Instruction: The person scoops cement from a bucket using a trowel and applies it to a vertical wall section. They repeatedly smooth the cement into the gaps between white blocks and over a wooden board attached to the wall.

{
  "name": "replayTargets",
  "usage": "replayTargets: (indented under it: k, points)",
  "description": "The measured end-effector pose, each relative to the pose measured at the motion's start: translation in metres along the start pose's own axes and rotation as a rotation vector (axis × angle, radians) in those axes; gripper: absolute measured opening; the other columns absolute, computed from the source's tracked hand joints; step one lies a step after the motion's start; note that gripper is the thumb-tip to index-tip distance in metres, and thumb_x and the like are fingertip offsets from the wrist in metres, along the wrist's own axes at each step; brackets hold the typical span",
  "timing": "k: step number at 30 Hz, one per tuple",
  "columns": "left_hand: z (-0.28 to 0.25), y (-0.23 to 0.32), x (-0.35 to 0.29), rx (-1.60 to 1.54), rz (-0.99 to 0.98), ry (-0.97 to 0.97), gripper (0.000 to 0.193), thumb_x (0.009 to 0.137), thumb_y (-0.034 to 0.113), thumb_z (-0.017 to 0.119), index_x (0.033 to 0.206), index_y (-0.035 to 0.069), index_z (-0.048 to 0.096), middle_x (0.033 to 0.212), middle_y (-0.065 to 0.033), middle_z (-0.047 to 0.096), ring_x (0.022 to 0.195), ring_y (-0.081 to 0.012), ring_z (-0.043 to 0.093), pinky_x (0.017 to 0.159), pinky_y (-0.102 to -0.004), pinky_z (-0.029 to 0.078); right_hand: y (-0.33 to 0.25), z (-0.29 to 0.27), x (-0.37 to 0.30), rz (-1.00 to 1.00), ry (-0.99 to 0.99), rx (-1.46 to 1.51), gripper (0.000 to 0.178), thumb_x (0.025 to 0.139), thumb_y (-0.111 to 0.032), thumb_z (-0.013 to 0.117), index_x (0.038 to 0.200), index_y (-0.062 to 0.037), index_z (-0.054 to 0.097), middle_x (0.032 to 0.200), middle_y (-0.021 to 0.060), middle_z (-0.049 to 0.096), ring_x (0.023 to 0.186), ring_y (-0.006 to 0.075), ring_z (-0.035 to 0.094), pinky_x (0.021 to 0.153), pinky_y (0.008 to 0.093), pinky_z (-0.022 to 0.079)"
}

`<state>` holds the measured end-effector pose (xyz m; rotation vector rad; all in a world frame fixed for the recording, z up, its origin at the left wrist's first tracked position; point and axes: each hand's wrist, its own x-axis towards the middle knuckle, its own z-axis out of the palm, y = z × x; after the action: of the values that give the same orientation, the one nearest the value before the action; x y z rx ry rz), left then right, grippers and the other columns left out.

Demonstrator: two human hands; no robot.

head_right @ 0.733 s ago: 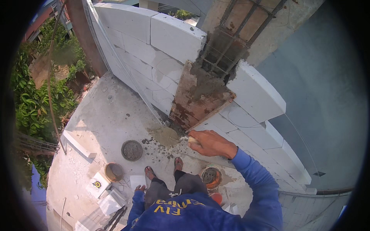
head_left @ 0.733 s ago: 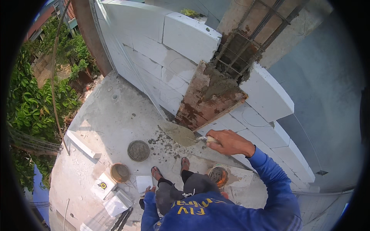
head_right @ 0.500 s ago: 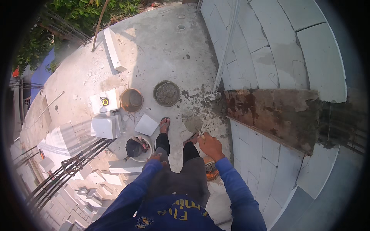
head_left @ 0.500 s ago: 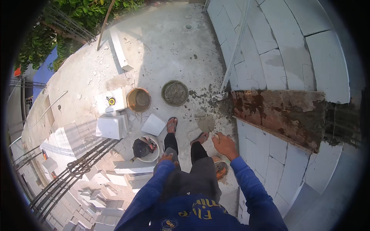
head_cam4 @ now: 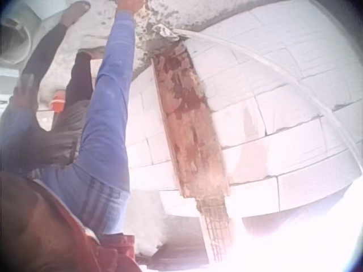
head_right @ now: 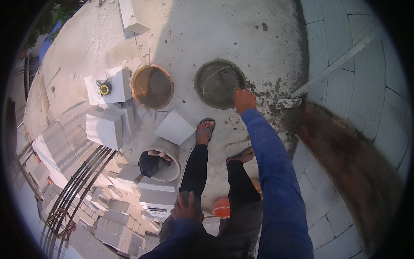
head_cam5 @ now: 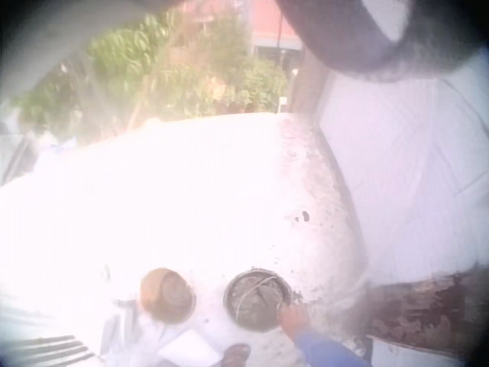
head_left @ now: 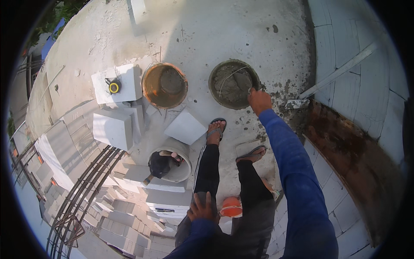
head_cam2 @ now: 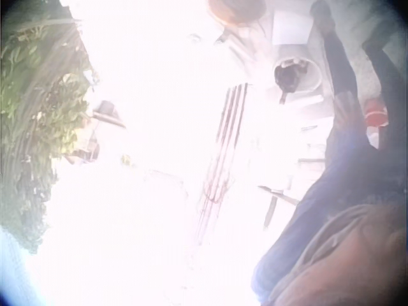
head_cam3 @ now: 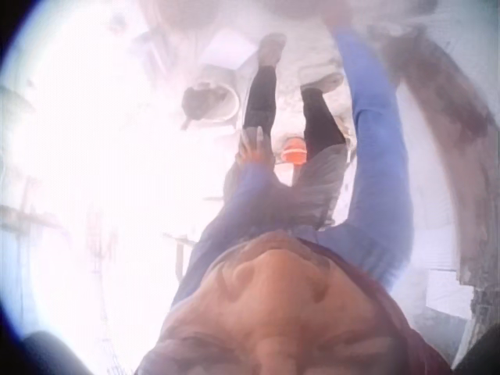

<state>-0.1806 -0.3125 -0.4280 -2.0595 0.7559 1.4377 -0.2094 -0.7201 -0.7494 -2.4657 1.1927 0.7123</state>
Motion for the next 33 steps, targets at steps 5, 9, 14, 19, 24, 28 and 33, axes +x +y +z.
replayTargets:
  k: [5,9,14,19,24,28,33]
  points:
    - [-0.006,-0.004,0.003,-0.012,0.024,0.094,0.107,0.070,0.047,0.084,0.164,0.033,0.033,0.165,-0.0248,0.029,0.136,-0.0499,0.047,0.104,-0.0639,0.041,-0.020,0.041,-0.014,0.041,-0.131,0.372,0.043,0.098,-0.039,0.065,0.121,-0.0040,0.069,0.097,0.0267,0.075,0.094,0.0462,0.073,0.083,0.0571,0.059]
    - [-0.001,-0.001,0.000,0.062,0.038,0.124,0.104,0.071,0.046,0.082,0.162,0.033,0.036,0.164,-0.0246,0.031,0.135,-0.0499,0.047,0.103,-0.0637,0.041,-0.019,0.061,0.002,0.099,-0.160,0.506,0.051,0.098,-0.047,0.064,0.123,-0.0036,0.069,0.100,0.0288,0.074,0.095,0.0487,0.072,0.086,0.0576,0.057]
    - [0.006,0.005,0.000,0.147,0.054,0.185,0.105,0.070,0.048,0.083,0.163,0.033,0.035,0.164,-0.0247,0.032,0.134,-0.0488,0.048,0.102,-0.0639,0.041,0.003,0.059,-0.018,0.035,-0.197,0.735,0.057,0.099,-0.053,0.063,0.123,-0.0020,0.070,0.102,0.0253,0.075,0.098,0.0472,0.071,0.087,0.0548,0.055]
    - [0.000,0.014,-0.006,0.234,0.049,0.147,0.113,0.069,0.052,0.086,0.165,0.032,0.030,0.166,-0.0251,0.030,0.134,-0.0462,0.048,0.103,-0.0635,0.041,0.019,0.063,-0.057,0.034,-0.108,0.815,0.057,0.100,-0.052,0.063,0.129,-0.0044,0.069,0.102,0.0243,0.076,0.096,0.0459,0.071,0.086,0.0533,0.055]
    - [0.011,0.013,-0.009,0.308,0.066,0.197,0.117,0.069,0.054,0.088,0.166,0.033,0.026,0.168,-0.0235,0.027,0.138,-0.0448,0.046,0.106,-0.0624,0.039,0.039,0.049,-0.106,0.073,-0.013,0.834,0.051,0.100,-0.050,0.063,0.127,-0.0067,0.070,0.098,0.0229,0.076,0.091,0.0456,0.072,0.083,0.0530,0.056]
    - [0.008,0.022,-0.006,0.337,0.035,0.169,0.119,0.071,0.055,0.088,0.167,0.034,0.022,0.169,-0.0216,0.026,0.144,-0.0428,0.042,0.109,-0.0627,0.038,0.048,-0.044,-0.198,0.158,0.088,0.876,0.042,0.101,-0.045,0.064,0.118,-0.0070,0.068,0.089,0.0204,0.075,0.083,0.0455,0.072,0.077,0.0549,0.055]
    - [-0.037,0.033,-0.001,0.166,0.053,0.060,0.121,0.073,0.054,0.090,0.168,0.032,0.019,0.173,-0.0187,0.020,0.153,-0.0444,0.033,0.117,-0.0645,0.033,0.054,-0.232,-0.375,0.247,0.176,0.825,0.040,0.097,-0.044,0.068,0.115,-0.0081,0.065,0.084,0.0216,0.074,0.084,0.0478,0.071,0.078,0.0577,0.055]
